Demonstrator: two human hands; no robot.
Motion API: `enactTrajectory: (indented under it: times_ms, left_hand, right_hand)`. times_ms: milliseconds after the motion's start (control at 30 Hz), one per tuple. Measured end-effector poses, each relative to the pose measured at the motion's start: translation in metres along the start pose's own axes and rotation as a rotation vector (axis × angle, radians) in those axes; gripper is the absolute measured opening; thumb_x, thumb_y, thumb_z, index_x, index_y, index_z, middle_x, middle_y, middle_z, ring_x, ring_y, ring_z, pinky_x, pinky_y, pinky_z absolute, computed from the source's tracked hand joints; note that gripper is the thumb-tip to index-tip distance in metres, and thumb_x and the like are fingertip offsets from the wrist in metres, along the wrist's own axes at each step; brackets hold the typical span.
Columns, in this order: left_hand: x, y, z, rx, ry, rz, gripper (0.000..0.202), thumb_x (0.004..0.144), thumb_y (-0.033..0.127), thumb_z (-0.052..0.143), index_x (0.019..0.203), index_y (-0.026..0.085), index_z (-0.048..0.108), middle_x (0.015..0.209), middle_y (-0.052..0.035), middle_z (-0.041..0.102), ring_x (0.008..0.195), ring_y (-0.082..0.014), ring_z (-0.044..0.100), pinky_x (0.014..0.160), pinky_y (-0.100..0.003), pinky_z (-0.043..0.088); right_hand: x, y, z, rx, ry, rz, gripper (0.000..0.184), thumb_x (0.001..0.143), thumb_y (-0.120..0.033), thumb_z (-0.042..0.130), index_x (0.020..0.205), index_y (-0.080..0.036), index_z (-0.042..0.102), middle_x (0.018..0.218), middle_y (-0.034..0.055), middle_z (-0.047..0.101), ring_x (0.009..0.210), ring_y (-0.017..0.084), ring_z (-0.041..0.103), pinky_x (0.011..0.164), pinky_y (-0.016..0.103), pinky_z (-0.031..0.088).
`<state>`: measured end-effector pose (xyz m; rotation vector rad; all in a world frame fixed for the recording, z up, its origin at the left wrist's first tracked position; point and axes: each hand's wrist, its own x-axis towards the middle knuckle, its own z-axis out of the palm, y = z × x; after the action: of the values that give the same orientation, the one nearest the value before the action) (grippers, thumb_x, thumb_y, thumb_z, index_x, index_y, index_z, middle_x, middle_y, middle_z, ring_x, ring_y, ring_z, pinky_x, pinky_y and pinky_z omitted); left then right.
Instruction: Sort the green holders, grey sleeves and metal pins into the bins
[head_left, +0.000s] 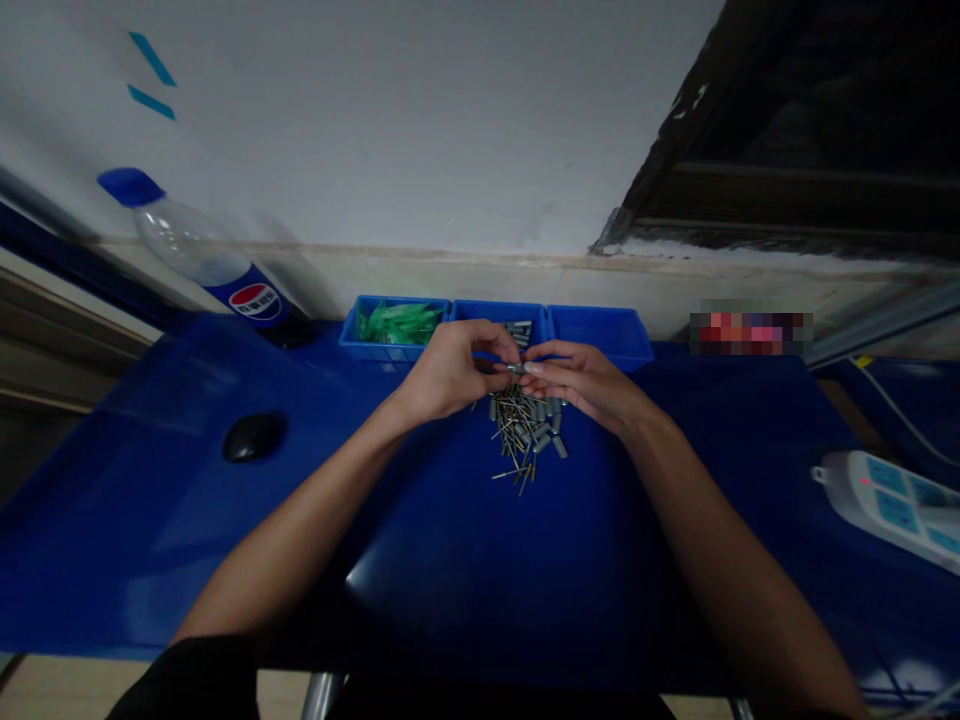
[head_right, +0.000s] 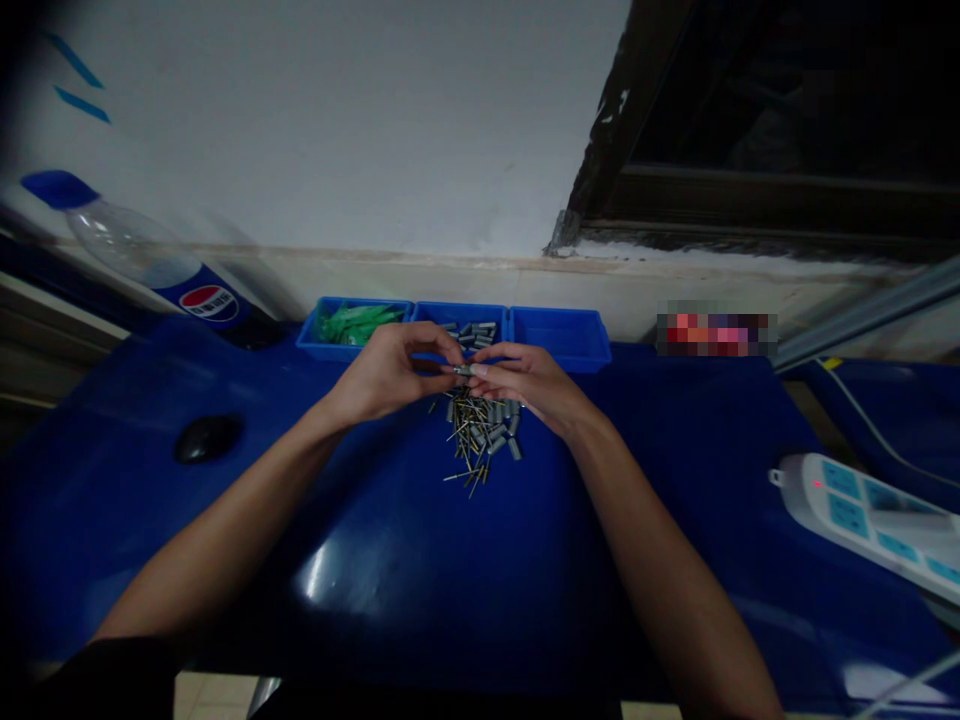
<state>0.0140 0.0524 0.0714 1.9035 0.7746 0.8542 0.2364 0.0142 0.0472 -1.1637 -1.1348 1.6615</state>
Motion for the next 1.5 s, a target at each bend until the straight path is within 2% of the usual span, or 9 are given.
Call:
enactTrajectory:
  times_ms: [133,267,400,500,600,1067,1200,1400,1500]
  left_hand:
    - [0.000,-0.001,-0.002,0.131,-0.028,-0.012,0.012,0.077,0.020,0.075,0.085,0.015,0.068,0.089,-0.0034,0.072,0.080,-0.0146,0.069,0.077,-0.029,0.060]
    - [-0.001,-0.005,-0.009,0.410,-0.195,-0.022,0.018,0.077,0.015,0.075,0.093,0.016,0.067,0.084,-0.0015,0.070,0.074,-0.0143,0.065,0.071,-0.028,0.051]
    - [-0.004,-0.009,-0.010,0.578,-0.412,0.004,0.025,0.077,0.008,0.070,0.100,0.017,0.067,0.088,-0.0024,0.070,0.078,-0.0159,0.064,0.071,-0.028,0.047]
    - [-0.007,-0.012,-0.006,0.641,-0.477,0.031,0.028,0.076,0.007,0.069,0.102,0.017,0.066,0.102,-0.0050,0.071,0.089,-0.0182,0.066,0.078,-0.029,0.048]
    - [-0.008,-0.014,0.000,0.674,-0.509,0.009,0.031,0.075,0.005,0.069,0.103,0.018,0.065,0.109,-0.0062,0.069,0.093,-0.0189,0.066,0.080,-0.030,0.048]
    - [-0.007,-0.008,0.009,0.819,-0.539,-0.058,0.025,0.085,0.013,0.067,0.109,0.018,0.065,0.113,-0.0086,0.068,0.083,-0.0180,0.065,0.066,-0.030,0.042]
    - [-0.006,-0.005,0.010,0.838,-0.518,-0.049,0.027,0.083,0.007,0.063,0.109,0.016,0.065,0.107,-0.0095,0.069,0.082,-0.0189,0.066,0.066,-0.031,0.043]
    - [-0.005,-0.010,-0.002,0.706,-0.362,0.006,0.037,0.074,0.004,0.060,0.108,0.016,0.067,0.095,-0.0066,0.070,0.079,-0.0182,0.066,0.069,-0.030,0.047]
    - [-0.003,-0.009,-0.007,0.598,-0.236,0.052,0.032,0.079,0.005,0.059,0.107,0.015,0.069,0.096,-0.0068,0.073,0.084,-0.0181,0.068,0.076,-0.030,0.052]
  right_hand:
    - [0.001,-0.002,0.002,-0.047,0.069,-0.042,0.022,0.075,-0.034,0.089,0.092,-0.025,0.079,0.086,0.0051,0.080,0.081,0.021,0.073,0.088,0.043,0.058]
    - [0.003,-0.003,0.000,-0.114,0.208,-0.141,0.020,0.071,-0.033,0.088,0.086,-0.026,0.077,0.078,0.0026,0.077,0.076,0.021,0.072,0.085,0.043,0.058]
    - [0.005,-0.002,-0.003,-0.109,0.274,-0.228,0.024,0.075,-0.036,0.085,0.095,-0.027,0.076,0.092,0.0039,0.081,0.089,0.023,0.076,0.089,0.044,0.059]
    - [0.005,-0.002,-0.005,-0.120,0.257,-0.253,0.026,0.079,-0.038,0.084,0.101,-0.027,0.076,0.106,0.0052,0.082,0.095,0.024,0.077,0.091,0.045,0.060]
    - [0.004,-0.003,-0.006,-0.145,0.251,-0.248,0.024,0.080,-0.039,0.083,0.100,-0.027,0.077,0.107,0.0054,0.082,0.095,0.025,0.078,0.090,0.045,0.060]
    - [0.004,-0.005,-0.004,-0.166,0.244,-0.201,0.020,0.081,-0.036,0.081,0.098,-0.026,0.077,0.101,0.0062,0.082,0.092,0.025,0.077,0.088,0.045,0.060]
    - [0.003,-0.004,-0.004,-0.178,0.235,-0.192,0.021,0.081,-0.037,0.081,0.099,-0.026,0.077,0.104,0.0066,0.082,0.094,0.026,0.076,0.088,0.045,0.060]
    - [0.002,-0.005,-0.004,-0.209,0.240,-0.173,0.022,0.081,-0.040,0.081,0.098,-0.027,0.077,0.104,0.0062,0.082,0.095,0.027,0.076,0.089,0.046,0.060]
    - [0.003,-0.005,-0.003,-0.221,0.224,-0.165,0.022,0.080,-0.040,0.081,0.097,-0.027,0.077,0.101,0.0062,0.082,0.093,0.026,0.076,0.087,0.045,0.060]
